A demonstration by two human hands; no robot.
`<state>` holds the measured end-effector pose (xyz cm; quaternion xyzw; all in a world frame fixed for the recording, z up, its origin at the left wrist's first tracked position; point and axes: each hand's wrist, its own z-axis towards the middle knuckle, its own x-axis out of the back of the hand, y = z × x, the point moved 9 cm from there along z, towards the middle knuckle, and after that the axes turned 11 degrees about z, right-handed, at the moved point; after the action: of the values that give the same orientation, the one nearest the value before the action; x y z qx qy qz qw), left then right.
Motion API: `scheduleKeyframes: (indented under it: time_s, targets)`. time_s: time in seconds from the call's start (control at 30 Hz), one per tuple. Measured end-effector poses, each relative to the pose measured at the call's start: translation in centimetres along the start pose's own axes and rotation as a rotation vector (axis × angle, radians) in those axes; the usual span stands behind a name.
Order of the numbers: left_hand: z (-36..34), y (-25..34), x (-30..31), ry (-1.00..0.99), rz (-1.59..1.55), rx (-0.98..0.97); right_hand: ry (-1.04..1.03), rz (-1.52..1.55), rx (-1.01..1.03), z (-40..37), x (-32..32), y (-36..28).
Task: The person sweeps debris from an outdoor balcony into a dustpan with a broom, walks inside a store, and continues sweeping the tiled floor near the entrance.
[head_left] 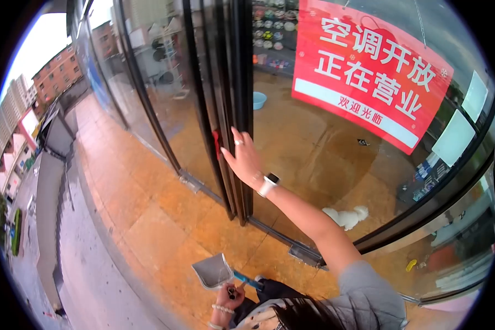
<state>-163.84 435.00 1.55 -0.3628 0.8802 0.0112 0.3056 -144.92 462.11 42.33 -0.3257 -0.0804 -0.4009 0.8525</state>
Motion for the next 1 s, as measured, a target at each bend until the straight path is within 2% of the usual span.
scheduleKeyframes:
  time_s: [0.07,0.17,0.3,0.33,0.4,0.5,0.63,0.67,0.73,0.8,0.87,0.9,0.93,1.0]
  targets:
    - [0.8,0.4,-2.1,-0.002,0.084,0.043,0.112,-0.108,0.038,5.2,-1.3,1.6]
    - [2.6,1.6,-4.0,-0.038,0.121,0.11,0.203,-0.128,0.05,9.1,-4.2,3.7]
    - [4.1,2.0,-6.7,-0.095,0.097,0.329,0.381,-0.1,0.083,9.3,-5.9,7.1]
    - [8.2,3.0,-4.0,-0.073,0.174,0.292,0.424,-0.053,0.096,9.0,-6.1,7.9]
    - [8.0,3.8,-6.1,-0.02,0.271,0.35,0.447,0.068,0.01,9.6,-7.2,9.9]
    - [7.5,5.0,-9.9,0.022,0.467,0.397,0.498,0.002,0.031,10.0,-7.6,10.6]
    - [6.7,6.6,-13.8,0.13,0.881,0.361,0.519,-0.088,0.07,9.8,-7.4,11.6]
    - [7.2,8.0,-13.8,0.141,0.892,0.374,0.529,-0.105,0.072,10.6,-8.0,11.8]
    - [7.8,5.4,-15.6,-0.064,0.507,0.655,0.551,-0.13,0.085,10.6,-7.0,12.5]
    - [7.9,5.8,-16.3,-0.011,0.525,0.669,0.556,-0.113,0.077,11.0,-7.0,13.6]
    - [8.1,6.3,-17.7,-0.067,0.701,0.568,0.572,-0.148,0.075,11.4,-6.2,14.7]
    - [7.9,6.0,-18.8,-0.214,0.735,0.576,0.581,-0.161,0.049,11.6,-6.0,15.4]
    - [8.1,6.1,-19.1,-0.2,0.739,0.578,0.597,-0.192,0.069,11.8,-5.6,16.2]
    - [8.5,6.3,-19.1,-0.04,0.628,0.593,0.618,-0.225,0.085,12.0,-4.7,17.8]
